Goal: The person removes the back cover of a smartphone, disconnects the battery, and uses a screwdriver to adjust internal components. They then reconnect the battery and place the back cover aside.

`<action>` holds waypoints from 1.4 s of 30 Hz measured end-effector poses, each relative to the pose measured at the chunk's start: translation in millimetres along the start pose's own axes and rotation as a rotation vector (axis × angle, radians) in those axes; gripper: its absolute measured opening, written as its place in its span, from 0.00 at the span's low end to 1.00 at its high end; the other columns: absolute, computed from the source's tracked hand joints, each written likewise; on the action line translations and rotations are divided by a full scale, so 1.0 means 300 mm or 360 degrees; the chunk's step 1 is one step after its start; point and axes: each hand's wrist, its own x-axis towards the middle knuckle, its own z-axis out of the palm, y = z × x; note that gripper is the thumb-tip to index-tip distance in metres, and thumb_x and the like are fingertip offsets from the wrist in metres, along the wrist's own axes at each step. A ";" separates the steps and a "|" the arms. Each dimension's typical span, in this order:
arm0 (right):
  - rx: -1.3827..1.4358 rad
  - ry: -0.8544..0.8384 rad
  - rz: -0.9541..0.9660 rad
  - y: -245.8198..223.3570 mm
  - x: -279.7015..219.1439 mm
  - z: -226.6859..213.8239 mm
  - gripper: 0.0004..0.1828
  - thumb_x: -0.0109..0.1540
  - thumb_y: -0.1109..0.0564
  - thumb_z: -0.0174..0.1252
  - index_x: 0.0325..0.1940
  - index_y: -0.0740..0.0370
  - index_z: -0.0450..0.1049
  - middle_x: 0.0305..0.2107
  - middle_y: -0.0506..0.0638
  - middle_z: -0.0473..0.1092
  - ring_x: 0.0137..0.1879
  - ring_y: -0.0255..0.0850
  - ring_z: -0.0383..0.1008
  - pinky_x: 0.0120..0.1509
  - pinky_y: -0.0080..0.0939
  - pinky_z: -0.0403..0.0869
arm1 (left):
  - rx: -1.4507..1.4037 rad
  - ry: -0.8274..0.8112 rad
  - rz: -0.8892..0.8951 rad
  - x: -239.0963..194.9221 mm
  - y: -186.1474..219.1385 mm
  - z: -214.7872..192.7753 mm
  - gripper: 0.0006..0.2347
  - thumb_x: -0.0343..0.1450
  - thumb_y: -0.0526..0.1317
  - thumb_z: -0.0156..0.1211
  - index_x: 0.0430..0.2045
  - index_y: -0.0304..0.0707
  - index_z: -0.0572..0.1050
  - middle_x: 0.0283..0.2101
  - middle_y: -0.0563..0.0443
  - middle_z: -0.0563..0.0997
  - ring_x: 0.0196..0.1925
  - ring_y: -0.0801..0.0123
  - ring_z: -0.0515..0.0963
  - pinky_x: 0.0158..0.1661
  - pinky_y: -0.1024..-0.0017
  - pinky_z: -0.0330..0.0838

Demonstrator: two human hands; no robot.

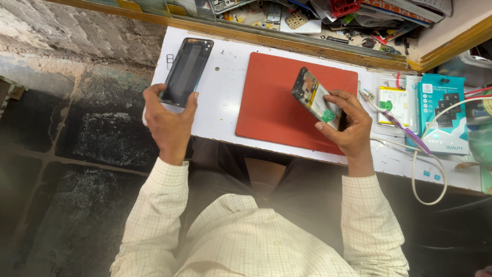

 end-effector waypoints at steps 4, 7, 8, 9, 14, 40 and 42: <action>-0.0435 -0.0107 -0.0047 -0.032 0.011 0.020 0.30 0.51 0.57 0.75 0.57 0.63 0.78 0.58 0.57 0.70 0.65 0.47 0.72 0.69 0.44 0.72 | 0.0255 -0.0020 0.0063 -0.008 -0.005 0.039 0.25 0.66 0.43 0.81 0.46 0.30 0.68 0.45 0.40 0.75 0.48 0.51 0.77 0.47 0.58 0.73; -0.0700 -0.0249 -0.0107 -0.049 0.025 0.033 0.31 0.48 0.54 0.77 0.54 0.57 0.79 0.58 0.55 0.71 0.65 0.51 0.71 0.69 0.48 0.71 | 0.0388 -0.0062 0.0144 -0.004 -0.010 0.058 0.23 0.65 0.44 0.81 0.41 0.33 0.69 0.46 0.42 0.75 0.49 0.51 0.75 0.51 0.54 0.70; -0.0778 -0.0302 -0.0121 -0.053 0.030 0.038 0.30 0.47 0.53 0.78 0.53 0.56 0.80 0.58 0.54 0.71 0.65 0.52 0.70 0.69 0.50 0.70 | 0.0429 -0.0082 0.0177 -0.001 -0.013 0.061 0.23 0.64 0.45 0.82 0.39 0.34 0.70 0.47 0.43 0.75 0.49 0.51 0.75 0.54 0.52 0.69; -0.0764 -0.0325 -0.0117 -0.056 0.035 0.040 0.30 0.47 0.53 0.77 0.53 0.55 0.80 0.59 0.54 0.71 0.66 0.52 0.69 0.70 0.51 0.69 | 0.0445 -0.0105 0.0163 -0.002 -0.016 0.064 0.22 0.64 0.45 0.82 0.38 0.34 0.71 0.49 0.41 0.74 0.49 0.50 0.74 0.53 0.53 0.68; -0.0775 -0.0454 -0.0136 -0.067 0.067 0.040 0.28 0.51 0.52 0.75 0.54 0.55 0.80 0.63 0.51 0.69 0.69 0.55 0.65 0.73 0.53 0.64 | 0.0542 -0.0166 0.0273 -0.013 -0.025 0.065 0.22 0.63 0.48 0.83 0.36 0.34 0.74 0.53 0.38 0.73 0.55 0.46 0.71 0.57 0.51 0.66; -0.1445 0.0242 0.0151 -0.050 -0.160 -0.406 0.15 0.60 0.65 0.68 0.52 0.64 0.80 0.52 0.57 0.73 0.58 0.53 0.74 0.62 0.49 0.73 | 0.0586 -0.0246 0.0290 -0.040 -0.078 0.086 0.14 0.71 0.42 0.76 0.35 0.32 0.75 0.63 0.35 0.66 0.66 0.44 0.67 0.62 0.48 0.65; -0.1523 0.0210 0.0151 -0.031 -0.157 -0.392 0.17 0.59 0.64 0.70 0.52 0.64 0.80 0.52 0.57 0.73 0.58 0.54 0.73 0.63 0.51 0.71 | 0.0588 -0.0249 0.0293 -0.041 -0.077 0.082 0.14 0.71 0.41 0.76 0.35 0.32 0.75 0.63 0.35 0.66 0.66 0.44 0.67 0.62 0.48 0.65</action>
